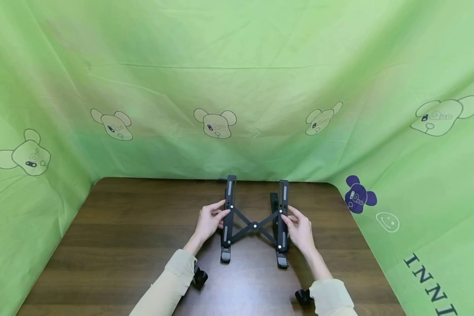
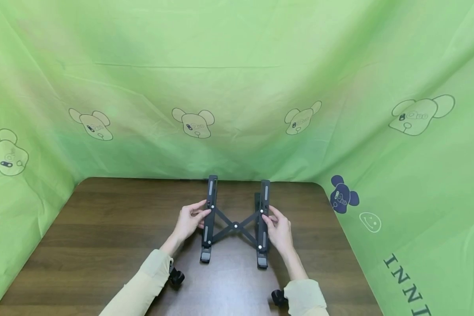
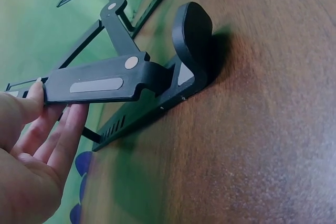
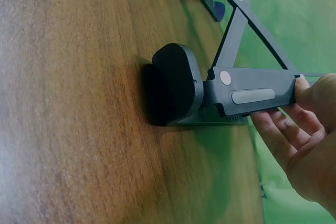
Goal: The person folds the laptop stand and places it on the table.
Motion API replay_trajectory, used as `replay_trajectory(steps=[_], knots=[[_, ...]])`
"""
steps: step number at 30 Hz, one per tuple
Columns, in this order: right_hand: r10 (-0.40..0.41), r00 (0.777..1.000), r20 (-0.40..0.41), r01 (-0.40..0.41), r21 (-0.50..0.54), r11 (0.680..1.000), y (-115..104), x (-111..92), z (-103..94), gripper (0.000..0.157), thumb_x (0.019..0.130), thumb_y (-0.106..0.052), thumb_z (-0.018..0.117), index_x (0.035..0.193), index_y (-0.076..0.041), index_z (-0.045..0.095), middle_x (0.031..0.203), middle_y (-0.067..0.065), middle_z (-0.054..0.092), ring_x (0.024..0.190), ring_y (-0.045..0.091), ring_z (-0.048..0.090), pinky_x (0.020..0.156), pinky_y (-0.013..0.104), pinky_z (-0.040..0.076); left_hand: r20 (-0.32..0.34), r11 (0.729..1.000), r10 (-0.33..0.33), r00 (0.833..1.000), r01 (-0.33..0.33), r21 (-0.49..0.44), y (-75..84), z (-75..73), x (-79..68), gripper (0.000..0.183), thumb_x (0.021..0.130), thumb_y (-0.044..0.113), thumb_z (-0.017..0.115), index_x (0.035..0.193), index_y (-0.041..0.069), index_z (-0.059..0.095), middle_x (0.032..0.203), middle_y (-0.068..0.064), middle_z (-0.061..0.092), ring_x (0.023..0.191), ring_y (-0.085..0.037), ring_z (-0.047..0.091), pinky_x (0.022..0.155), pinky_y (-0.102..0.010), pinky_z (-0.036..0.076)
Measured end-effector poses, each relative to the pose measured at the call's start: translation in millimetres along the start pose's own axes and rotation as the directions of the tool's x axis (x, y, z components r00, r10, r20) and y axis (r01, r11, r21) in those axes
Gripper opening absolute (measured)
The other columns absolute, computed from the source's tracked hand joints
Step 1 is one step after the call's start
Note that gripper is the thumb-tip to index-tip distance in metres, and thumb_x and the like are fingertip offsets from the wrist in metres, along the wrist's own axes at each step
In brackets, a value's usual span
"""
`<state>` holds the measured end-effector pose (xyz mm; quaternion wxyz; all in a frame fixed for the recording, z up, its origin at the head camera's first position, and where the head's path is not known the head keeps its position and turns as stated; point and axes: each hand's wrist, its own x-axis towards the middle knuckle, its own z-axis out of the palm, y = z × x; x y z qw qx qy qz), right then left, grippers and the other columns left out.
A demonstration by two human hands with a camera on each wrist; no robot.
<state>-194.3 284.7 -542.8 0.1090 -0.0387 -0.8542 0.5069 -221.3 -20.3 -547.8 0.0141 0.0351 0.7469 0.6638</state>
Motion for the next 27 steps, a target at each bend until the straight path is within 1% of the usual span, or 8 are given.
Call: replay_trajectory(steps=[4, 8, 12, 15, 18, 21, 27], knots=[[0.000, 1.000, 0.005, 0.000, -0.004, 1.000, -0.6, 0.2, 0.7, 0.043, 0.106, -0.001, 0.070, 0.148, 0.008, 0.062, 0.107, 0.039, 0.077, 0.059, 0.000, 0.067, 0.046, 0.023, 0.054, 0.011, 1.000, 0.000, 1.000, 0.000, 0.001, 0.2, -1.3, -0.9, 0.045, 0.104, 0.006, 0.075, 0.147, -0.002, 0.067, 0.100, -0.030, 0.082, 0.062, -0.015, 0.075, 0.057, -0.030, 0.065], [-0.001, 1.000, 0.008, 0.001, -0.007, 1.000, -1.6, 0.1, 0.9, 0.043, 0.106, -0.002, 0.069, 0.148, 0.008, 0.062, 0.108, 0.038, 0.077, 0.062, 0.004, 0.070, 0.047, 0.023, 0.054, 0.011, 1.000, -0.008, 1.000, 0.009, -0.007, 0.4, -2.5, -1.2, 0.046, 0.104, 0.006, 0.075, 0.148, 0.000, 0.067, 0.101, -0.030, 0.082, 0.061, -0.012, 0.074, 0.057, -0.028, 0.065], [-0.002, 1.000, 0.010, 0.002, -0.016, 1.000, -2.4, -0.2, 1.2, 0.044, 0.106, -0.002, 0.069, 0.148, 0.008, 0.062, 0.108, 0.038, 0.077, 0.064, 0.009, 0.072, 0.047, 0.023, 0.055, 0.016, 1.000, -0.006, 1.000, 0.006, -0.011, -0.5, -3.3, -1.9, 0.046, 0.104, 0.006, 0.074, 0.149, -0.001, 0.066, 0.100, -0.031, 0.081, 0.060, -0.012, 0.075, 0.057, -0.030, 0.066], [-0.002, 1.000, 0.014, 0.002, -0.026, 1.000, -3.2, 0.2, 1.8, 0.044, 0.107, -0.001, 0.069, 0.149, 0.007, 0.061, 0.108, 0.038, 0.077, 0.064, 0.007, 0.071, 0.048, 0.024, 0.055, 0.022, 1.000, -0.007, 1.000, 0.008, -0.021, -1.0, -3.7, -2.0, 0.046, 0.105, 0.006, 0.074, 0.149, -0.001, 0.066, 0.100, -0.031, 0.081, 0.059, -0.012, 0.075, 0.058, -0.031, 0.066], [0.000, 1.000, 0.021, 0.001, -0.030, 1.000, -3.5, 0.8, 2.5, 0.045, 0.107, -0.001, 0.069, 0.150, 0.007, 0.061, 0.109, 0.038, 0.077, 0.063, 0.000, 0.068, 0.049, 0.025, 0.056, 0.023, 0.999, -0.019, 1.000, 0.020, -0.034, -0.6, -4.0, -1.7, 0.046, 0.105, 0.006, 0.074, 0.149, 0.000, 0.066, 0.100, -0.031, 0.081, 0.058, -0.009, 0.073, 0.058, -0.031, 0.066], [-0.001, 1.000, 0.021, 0.002, -0.028, 1.000, -3.3, 0.7, 2.7, 0.045, 0.107, -0.001, 0.069, 0.150, 0.007, 0.061, 0.108, 0.038, 0.077, 0.063, -0.002, 0.067, 0.048, 0.025, 0.056, 0.026, 0.999, -0.022, 0.999, 0.022, -0.035, -0.8, -3.6, -1.3, 0.046, 0.105, 0.006, 0.074, 0.150, 0.000, 0.066, 0.101, -0.031, 0.081, 0.057, -0.007, 0.073, 0.058, -0.031, 0.066], [-0.017, 1.000, 0.008, 0.017, -0.024, 1.000, -3.9, -0.1, 3.3, 0.044, 0.106, 0.000, 0.069, 0.148, 0.009, 0.061, 0.106, 0.039, 0.077, 0.061, 0.003, 0.068, 0.046, 0.024, 0.054, 0.031, 0.999, -0.015, 0.999, 0.016, -0.036, -1.3, -2.7, -0.4, 0.046, 0.105, 0.006, 0.073, 0.150, -0.001, 0.065, 0.101, -0.032, 0.081, 0.056, -0.005, 0.071, 0.056, -0.029, 0.065]])
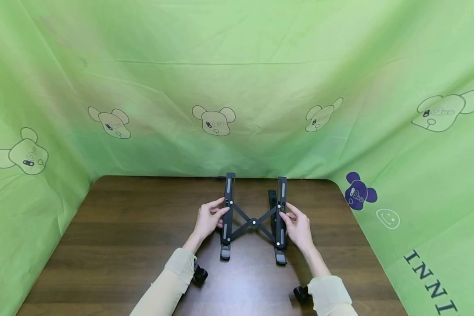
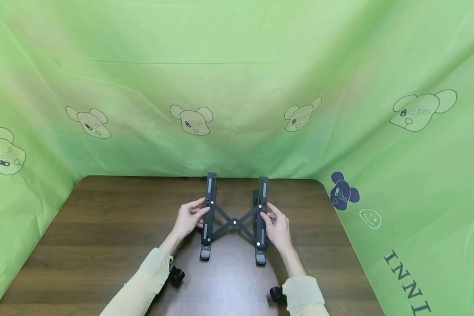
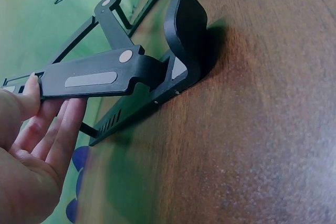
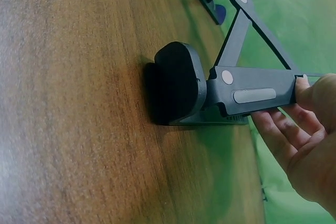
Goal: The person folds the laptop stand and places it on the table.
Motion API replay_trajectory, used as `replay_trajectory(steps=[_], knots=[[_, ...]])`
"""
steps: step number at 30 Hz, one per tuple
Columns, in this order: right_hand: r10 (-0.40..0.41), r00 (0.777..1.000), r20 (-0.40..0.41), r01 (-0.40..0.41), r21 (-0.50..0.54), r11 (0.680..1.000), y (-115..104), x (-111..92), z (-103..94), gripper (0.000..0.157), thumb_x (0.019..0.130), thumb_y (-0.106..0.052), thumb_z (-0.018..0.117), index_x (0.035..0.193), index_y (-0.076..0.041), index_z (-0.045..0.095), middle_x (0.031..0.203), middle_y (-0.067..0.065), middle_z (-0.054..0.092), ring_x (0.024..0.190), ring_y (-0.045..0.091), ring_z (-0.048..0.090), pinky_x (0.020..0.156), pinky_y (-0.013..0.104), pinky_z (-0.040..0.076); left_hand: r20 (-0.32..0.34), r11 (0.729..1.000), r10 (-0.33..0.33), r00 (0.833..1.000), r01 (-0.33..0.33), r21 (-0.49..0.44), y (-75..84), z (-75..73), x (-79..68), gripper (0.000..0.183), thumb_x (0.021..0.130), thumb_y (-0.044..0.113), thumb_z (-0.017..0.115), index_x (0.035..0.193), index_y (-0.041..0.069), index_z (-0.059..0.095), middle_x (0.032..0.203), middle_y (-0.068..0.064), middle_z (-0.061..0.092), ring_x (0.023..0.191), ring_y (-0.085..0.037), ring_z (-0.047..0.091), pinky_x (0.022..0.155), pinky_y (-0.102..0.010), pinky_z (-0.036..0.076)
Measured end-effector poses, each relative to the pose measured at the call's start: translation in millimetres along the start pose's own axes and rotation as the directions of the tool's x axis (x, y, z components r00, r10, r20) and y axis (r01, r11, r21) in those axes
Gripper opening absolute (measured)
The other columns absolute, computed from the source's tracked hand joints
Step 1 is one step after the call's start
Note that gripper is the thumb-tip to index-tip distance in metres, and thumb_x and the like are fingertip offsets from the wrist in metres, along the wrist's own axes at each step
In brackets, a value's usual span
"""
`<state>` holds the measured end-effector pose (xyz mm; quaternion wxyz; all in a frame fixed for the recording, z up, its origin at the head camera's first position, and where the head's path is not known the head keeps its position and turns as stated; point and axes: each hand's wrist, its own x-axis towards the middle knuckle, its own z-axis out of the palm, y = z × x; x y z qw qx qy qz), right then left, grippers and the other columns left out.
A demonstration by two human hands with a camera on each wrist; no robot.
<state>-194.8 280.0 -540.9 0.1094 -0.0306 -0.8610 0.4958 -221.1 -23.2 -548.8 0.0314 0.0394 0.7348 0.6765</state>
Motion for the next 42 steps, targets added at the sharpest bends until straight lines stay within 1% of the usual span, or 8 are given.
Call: replay_trajectory(steps=[6, 11, 16, 24, 30, 37, 39, 42], knots=[[0.004, 1.000, 0.010, -0.004, 0.004, 1.000, -1, 1, -0.1, 0.045, 0.106, -0.001, 0.069, 0.149, 0.009, 0.060, 0.106, 0.038, 0.077, 0.059, 0.010, 0.069, 0.046, 0.023, 0.054, 0.000, 1.000, -0.018, 1.000, 0.018, 0.001, 2.3, -0.4, 0.6, 0.047, 0.105, 0.007, 0.074, 0.151, 0.001, 0.065, 0.099, -0.030, 0.081, 0.055, -0.004, 0.069, 0.056, -0.028, 0.065], [0.026, 0.999, 0.025, -0.026, -0.002, 1.000, -1, 1, 0.2, 0.045, 0.107, -0.002, 0.068, 0.151, 0.007, 0.060, 0.110, 0.038, 0.077, 0.061, 0.006, 0.068, 0.049, 0.024, 0.055, 0.005, 1.000, -0.024, 1.000, 0.024, 0.020, 4.4, -0.4, 0.8, 0.048, 0.105, 0.006, 0.074, 0.151, 0.000, 0.064, 0.096, -0.029, 0.082, 0.055, -0.004, 0.068, 0.056, -0.028, 0.065], [0.026, 0.999, 0.031, -0.026, -0.001, 1.000, -1, 2, 2.0, 0.045, 0.107, -0.002, 0.068, 0.151, 0.006, 0.060, 0.110, 0.038, 0.077, 0.064, 0.002, 0.068, 0.049, 0.026, 0.057, 0.012, 0.999, -0.027, 1.000, 0.026, 0.023, 4.8, -0.9, -0.2, 0.048, 0.105, 0.005, 0.073, 0.152, 0.000, 0.063, 0.096, -0.030, 0.081, 0.055, -0.005, 0.069, 0.057, -0.029, 0.065], [0.010, 1.000, 0.029, -0.011, 0.018, 1.000, -4, 0, 4.1, 0.045, 0.107, -0.001, 0.068, 0.150, 0.008, 0.060, 0.107, 0.038, 0.077, 0.067, 0.004, 0.071, 0.048, 0.031, 0.059, 0.012, 0.999, -0.020, 1.000, 0.020, 0.027, 2.5, -0.5, 0.4, 0.048, 0.105, 0.005, 0.072, 0.152, -0.001, 0.063, 0.094, -0.029, 0.081, 0.055, -0.005, 0.070, 0.057, -0.031, 0.066], [0.020, 0.999, 0.041, -0.021, 0.021, 1.000, -5, 0, 4.7, 0.046, 0.108, -0.003, 0.068, 0.151, 0.007, 0.060, 0.110, 0.038, 0.077, 0.069, 0.007, 0.073, 0.049, 0.029, 0.058, 0.013, 0.999, -0.029, 0.999, 0.028, 0.034, 3.6, -0.6, 1.0, 0.049, 0.106, 0.007, 0.073, 0.153, 0.001, 0.063, 0.096, -0.029, 0.082, 0.055, -0.005, 0.068, 0.057, -0.029, 0.065], [0.013, 0.999, 0.040, -0.014, 0.028, 1.000, -4, 1, 7.5, 0.046, 0.107, -0.002, 0.069, 0.151, 0.007, 0.060, 0.110, 0.038, 0.077, 0.070, 0.007, 0.074, 0.050, 0.033, 0.061, 0.037, 0.999, 0.042, 0.998, -0.043, 0.030, 2.4, -3.0, -1.2, 0.049, 0.107, 0.011, 0.072, 0.152, -0.003, 0.062, 0.090, -0.024, 0.083, 0.057, -0.005, 0.071, 0.057, -0.030, 0.066], [0.010, 0.999, 0.042, -0.011, 0.034, 0.999, -4, 1, 8.8, 0.046, 0.107, -0.001, 0.069, 0.151, 0.008, 0.060, 0.109, 0.038, 0.077, 0.071, 0.008, 0.074, 0.050, 0.034, 0.061, 0.039, 0.998, 0.051, 0.998, -0.052, 0.026, 1.6, -3.3, -1.2, 0.049, 0.107, 0.011, 0.072, 0.152, -0.003, 0.062, 0.090, -0.022, 0.083, 0.058, -0.005, 0.071, 0.056, -0.030, 0.066], [0.013, 0.999, 0.042, -0.014, 0.037, 0.999, -5, 0, 10.6, 0.046, 0.106, -0.001, 0.069, 0.151, 0.008, 0.060, 0.109, 0.038, 0.077, 0.071, 0.008, 0.075, 0.050, 0.033, 0.061, 0.035, 0.999, 0.024, 0.999, -0.025, 0.028, 0.6, -2.7, -0.4, 0.049, 0.107, 0.010, 0.072, 0.153, -0.002, 0.061, 0.092, -0.024, 0.083, 0.058, -0.006, 0.071, 0.057, -0.030, 0.066]])
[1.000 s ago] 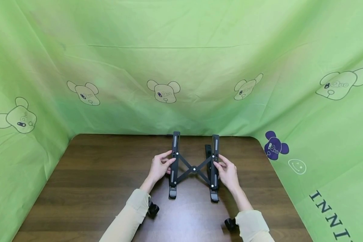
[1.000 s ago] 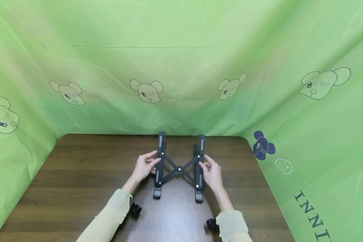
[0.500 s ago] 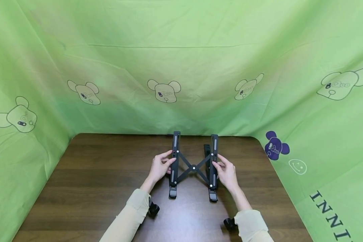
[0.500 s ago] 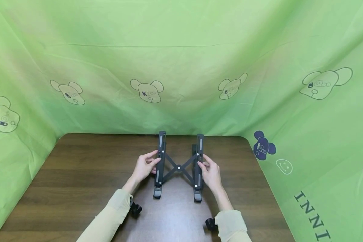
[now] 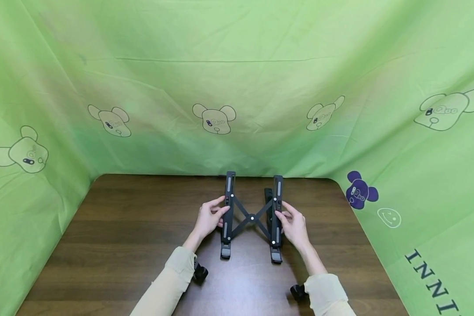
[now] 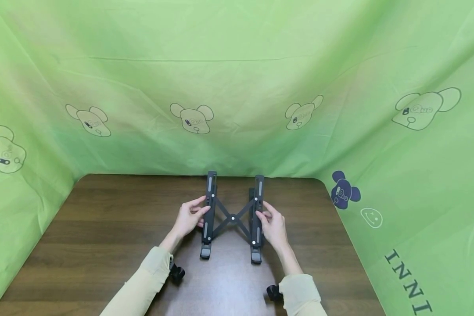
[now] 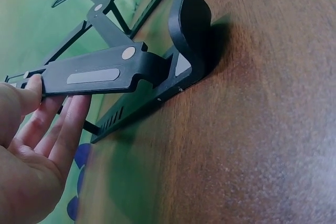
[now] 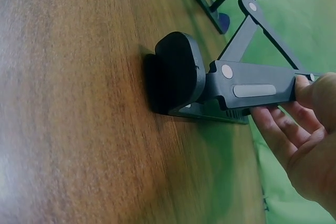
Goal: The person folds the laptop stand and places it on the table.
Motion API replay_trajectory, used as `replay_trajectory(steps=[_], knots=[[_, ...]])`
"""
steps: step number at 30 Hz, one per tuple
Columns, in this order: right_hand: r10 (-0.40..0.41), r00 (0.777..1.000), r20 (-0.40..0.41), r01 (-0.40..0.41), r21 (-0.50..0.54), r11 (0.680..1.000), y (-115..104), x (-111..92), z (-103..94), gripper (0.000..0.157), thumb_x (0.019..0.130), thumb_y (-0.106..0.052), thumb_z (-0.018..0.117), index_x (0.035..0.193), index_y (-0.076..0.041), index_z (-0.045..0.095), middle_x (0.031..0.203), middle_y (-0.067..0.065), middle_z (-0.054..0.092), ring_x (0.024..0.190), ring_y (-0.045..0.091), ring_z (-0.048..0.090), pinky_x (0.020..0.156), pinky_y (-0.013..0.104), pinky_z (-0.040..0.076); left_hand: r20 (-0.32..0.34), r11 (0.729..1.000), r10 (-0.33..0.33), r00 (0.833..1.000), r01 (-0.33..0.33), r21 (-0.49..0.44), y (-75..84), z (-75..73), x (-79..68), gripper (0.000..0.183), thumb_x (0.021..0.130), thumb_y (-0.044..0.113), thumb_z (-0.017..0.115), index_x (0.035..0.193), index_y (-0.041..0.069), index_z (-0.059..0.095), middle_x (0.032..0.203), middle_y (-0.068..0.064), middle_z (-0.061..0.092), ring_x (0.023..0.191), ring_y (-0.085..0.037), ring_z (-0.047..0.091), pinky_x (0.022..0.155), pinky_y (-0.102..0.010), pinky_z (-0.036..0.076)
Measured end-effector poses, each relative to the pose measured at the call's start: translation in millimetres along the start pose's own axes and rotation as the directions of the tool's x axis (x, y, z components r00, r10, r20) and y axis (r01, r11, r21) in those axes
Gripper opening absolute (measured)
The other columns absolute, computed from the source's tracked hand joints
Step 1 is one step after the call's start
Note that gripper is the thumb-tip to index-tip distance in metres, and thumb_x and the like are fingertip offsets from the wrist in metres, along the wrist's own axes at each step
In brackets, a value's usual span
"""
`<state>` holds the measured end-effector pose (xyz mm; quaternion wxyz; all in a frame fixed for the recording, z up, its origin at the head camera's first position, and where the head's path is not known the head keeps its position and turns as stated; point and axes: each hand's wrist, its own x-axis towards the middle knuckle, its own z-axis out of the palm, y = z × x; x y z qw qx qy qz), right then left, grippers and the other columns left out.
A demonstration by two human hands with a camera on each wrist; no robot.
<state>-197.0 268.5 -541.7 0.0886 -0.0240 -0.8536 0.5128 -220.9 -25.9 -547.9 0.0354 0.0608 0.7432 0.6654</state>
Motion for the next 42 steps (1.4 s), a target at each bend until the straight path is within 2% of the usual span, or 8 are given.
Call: replay_trajectory(steps=[4, 7, 8, 12, 15, 18, 27, 42], knots=[[0.008, 1.000, 0.004, -0.008, 0.003, 1.000, -1, -1, 1.9, 0.047, 0.106, -0.001, 0.069, 0.152, 0.007, 0.059, 0.110, 0.038, 0.077, 0.073, 0.014, 0.076, 0.049, 0.033, 0.060, -0.012, 0.999, -0.045, 0.999, 0.045, 0.005, -0.6, 1.2, 1.6, 0.049, 0.107, 0.008, 0.072, 0.154, 0.000, 0.061, 0.095, -0.028, 0.082, 0.057, -0.006, 0.070, 0.057, -0.029, 0.065], [0.010, 1.000, 0.014, -0.011, 0.013, 1.000, -3, -1, 3.3, 0.048, 0.107, -0.001, 0.068, 0.153, 0.007, 0.058, 0.111, 0.038, 0.077, 0.076, 0.019, 0.079, 0.050, 0.034, 0.061, -0.006, 0.999, -0.043, 0.999, 0.043, 0.007, -1.7, 0.6, 2.8, 0.049, 0.107, 0.009, 0.072, 0.154, -0.001, 0.061, 0.095, -0.028, 0.082, 0.057, -0.009, 0.072, 0.058, -0.033, 0.066], [0.014, 1.000, 0.016, -0.014, 0.018, 1.000, -3, -1, 3.8, 0.048, 0.107, -0.002, 0.068, 0.153, 0.007, 0.058, 0.112, 0.038, 0.077, 0.076, 0.017, 0.078, 0.051, 0.034, 0.061, -0.002, 0.999, -0.049, 0.999, 0.049, 0.001, -5.8, 0.0, 5.3, 0.052, 0.106, 0.013, 0.074, 0.154, 0.001, 0.061, 0.092, -0.023, 0.083, 0.058, -0.008, 0.073, 0.058, -0.033, 0.067], [0.017, 1.000, 0.026, -0.018, 0.033, 0.999, -4, 0, 6.8, 0.048, 0.107, -0.002, 0.069, 0.153, 0.006, 0.058, 0.113, 0.038, 0.077, 0.075, 0.011, 0.077, 0.052, 0.035, 0.062, -0.007, 0.998, -0.059, 0.998, 0.059, -0.003, -5.5, 0.2, 5.5, 0.052, 0.106, 0.013, 0.075, 0.154, 0.001, 0.062, 0.093, -0.024, 0.083, 0.059, -0.014, 0.075, 0.060, -0.036, 0.068], [0.018, 1.000, 0.023, -0.019, 0.038, 0.999, -4, 1, 10.1, 0.049, 0.106, -0.001, 0.069, 0.153, 0.006, 0.058, 0.111, 0.038, 0.077, 0.074, 0.009, 0.076, 0.051, 0.036, 0.062, -0.016, 0.998, -0.059, 0.998, 0.059, -0.001, -1.1, 1.2, 2.7, 0.049, 0.106, 0.008, 0.072, 0.154, 0.001, 0.062, 0.097, -0.029, 0.082, 0.058, -0.012, 0.073, 0.059, -0.035, 0.067], [0.020, 0.999, 0.031, -0.021, 0.039, 0.999, -4, 1, 13.8, 0.049, 0.106, -0.001, 0.069, 0.154, 0.007, 0.057, 0.111, 0.038, 0.077, 0.072, 0.007, 0.075, 0.051, 0.035, 0.062, -0.011, 0.998, -0.061, 0.998, 0.061, -0.007, -3.1, 0.7, 1.6, 0.049, 0.107, 0.008, 0.072, 0.154, 0.001, 0.061, 0.097, -0.029, 0.082, 0.057, -0.007, 0.070, 0.058, -0.032, 0.066], [0.021, 0.999, 0.039, -0.024, 0.063, 0.998, -5, 0, 24.0, 0.050, 0.105, 0.003, 0.069, 0.153, 0.008, 0.057, 0.108, 0.038, 0.077, 0.063, -0.003, 0.066, 0.050, 0.031, 0.060, 0.005, 0.997, -0.075, 0.997, 0.075, -0.016, -5.7, -0.1, 0.5, 0.051, 0.107, 0.009, 0.072, 0.156, 0.001, 0.060, 0.098, -0.028, 0.082, 0.056, -0.006, 0.068, 0.059, -0.032, 0.066], [-0.015, 0.999, 0.047, 0.010, 0.121, 0.993, -13, 0, 35.3, 0.050, 0.103, 0.002, 0.072, 0.151, 0.012, 0.057, 0.104, 0.038, 0.077, 0.061, 0.003, 0.068, 0.047, 0.033, 0.059, -0.004, 0.998, -0.066, 0.998, 0.066, -0.026, -4.2, 0.8, 3.4, 0.050, 0.106, 0.007, 0.072, 0.155, 0.001, 0.061, 0.095, -0.029, 0.081, 0.056, -0.007, 0.067, 0.058, -0.031, 0.066]])
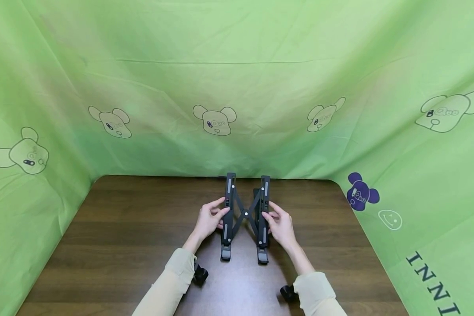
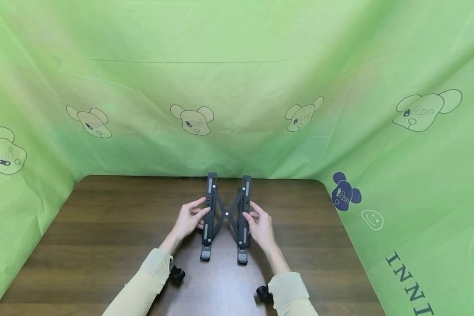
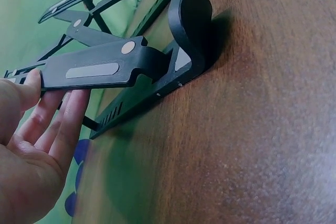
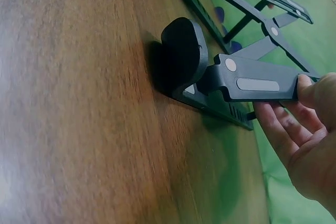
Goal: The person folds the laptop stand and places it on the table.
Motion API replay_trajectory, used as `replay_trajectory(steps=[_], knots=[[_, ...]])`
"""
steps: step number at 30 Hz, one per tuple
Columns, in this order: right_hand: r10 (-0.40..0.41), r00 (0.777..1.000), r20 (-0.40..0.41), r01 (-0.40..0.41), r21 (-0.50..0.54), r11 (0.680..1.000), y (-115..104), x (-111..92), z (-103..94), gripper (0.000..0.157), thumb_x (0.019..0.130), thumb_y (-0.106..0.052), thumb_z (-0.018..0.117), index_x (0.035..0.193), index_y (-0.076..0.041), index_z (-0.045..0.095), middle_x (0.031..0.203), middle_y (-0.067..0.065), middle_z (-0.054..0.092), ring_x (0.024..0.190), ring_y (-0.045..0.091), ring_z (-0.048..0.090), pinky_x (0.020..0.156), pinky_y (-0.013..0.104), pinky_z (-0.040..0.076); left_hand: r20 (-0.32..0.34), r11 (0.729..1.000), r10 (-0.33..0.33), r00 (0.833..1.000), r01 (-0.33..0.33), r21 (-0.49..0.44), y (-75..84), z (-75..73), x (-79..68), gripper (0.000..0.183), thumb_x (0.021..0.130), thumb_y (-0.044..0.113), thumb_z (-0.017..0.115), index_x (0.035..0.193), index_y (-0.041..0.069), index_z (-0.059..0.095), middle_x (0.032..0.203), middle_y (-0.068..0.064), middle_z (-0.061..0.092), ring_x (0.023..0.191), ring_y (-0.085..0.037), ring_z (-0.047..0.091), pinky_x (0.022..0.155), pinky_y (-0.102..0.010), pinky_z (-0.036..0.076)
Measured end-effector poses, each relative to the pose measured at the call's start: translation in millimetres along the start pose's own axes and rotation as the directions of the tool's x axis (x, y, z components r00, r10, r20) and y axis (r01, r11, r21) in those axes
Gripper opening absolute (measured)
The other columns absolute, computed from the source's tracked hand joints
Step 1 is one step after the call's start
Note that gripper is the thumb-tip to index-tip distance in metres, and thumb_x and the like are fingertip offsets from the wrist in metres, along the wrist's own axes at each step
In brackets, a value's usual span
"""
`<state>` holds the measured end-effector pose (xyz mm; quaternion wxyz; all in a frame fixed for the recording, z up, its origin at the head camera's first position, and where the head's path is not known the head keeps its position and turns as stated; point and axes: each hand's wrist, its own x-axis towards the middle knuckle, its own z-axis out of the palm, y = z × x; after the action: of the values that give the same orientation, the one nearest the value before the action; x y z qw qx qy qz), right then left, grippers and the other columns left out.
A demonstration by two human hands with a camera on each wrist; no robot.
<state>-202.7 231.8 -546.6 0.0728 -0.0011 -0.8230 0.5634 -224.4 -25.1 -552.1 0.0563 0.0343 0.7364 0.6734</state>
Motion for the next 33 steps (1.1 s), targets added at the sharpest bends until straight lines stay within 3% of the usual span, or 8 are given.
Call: replay_trajectory(steps=[6, 19, 28, 33], knots=[[-0.009, 1.000, 0.007, 0.009, 0.004, 1.000, -2, 1, 6.2, 0.050, 0.103, 0.003, 0.071, 0.151, 0.012, 0.057, 0.103, 0.038, 0.077, 0.060, 0.003, 0.067, 0.047, 0.033, 0.059, 0.004, 1.000, 0.002, 1.000, -0.002, 0.005, 0.7, -0.7, -0.5, 0.050, 0.107, 0.008, 0.071, 0.155, 0.001, 0.060, 0.096, -0.029, 0.081, 0.056, -0.005, 0.067, 0.057, -0.028, 0.065], [-0.016, 1.000, 0.027, 0.016, 0.012, 1.000, -4, 1, 16.9, 0.050, 0.102, 0.005, 0.072, 0.150, 0.011, 0.058, 0.099, 0.037, 0.078, 0.056, 0.007, 0.065, 0.046, 0.030, 0.058, 0.000, 1.000, 0.019, 1.000, -0.019, -0.002, -1.4, 0.0, 0.4, 0.049, 0.106, 0.007, 0.071, 0.154, -0.001, 0.061, 0.095, -0.031, 0.081, 0.054, -0.005, 0.067, 0.056, -0.031, 0.066], [-0.012, 1.000, 0.023, 0.012, 0.025, 1.000, -7, 2, 24.8, 0.053, 0.099, 0.004, 0.076, 0.149, 0.011, 0.059, 0.100, 0.037, 0.078, 0.058, 0.029, 0.071, 0.047, 0.043, 0.060, 0.019, 1.000, -0.004, 1.000, 0.004, 0.003, 2.0, -2.3, -0.4, 0.051, 0.107, 0.008, 0.071, 0.156, 0.001, 0.060, 0.096, -0.029, 0.081, 0.053, -0.006, 0.066, 0.056, -0.031, 0.066], [-0.014, 0.999, 0.032, 0.014, 0.027, 1.000, -9, 2, 29.1, 0.051, 0.100, 0.004, 0.075, 0.149, 0.011, 0.060, 0.097, 0.036, 0.078, 0.055, 0.021, 0.068, 0.047, 0.040, 0.060, 0.024, 1.000, -0.008, 1.000, 0.008, 0.013, 3.2, -3.2, -0.5, 0.051, 0.107, 0.009, 0.072, 0.156, 0.002, 0.060, 0.094, -0.027, 0.082, 0.053, -0.007, 0.067, 0.058, -0.034, 0.067]])
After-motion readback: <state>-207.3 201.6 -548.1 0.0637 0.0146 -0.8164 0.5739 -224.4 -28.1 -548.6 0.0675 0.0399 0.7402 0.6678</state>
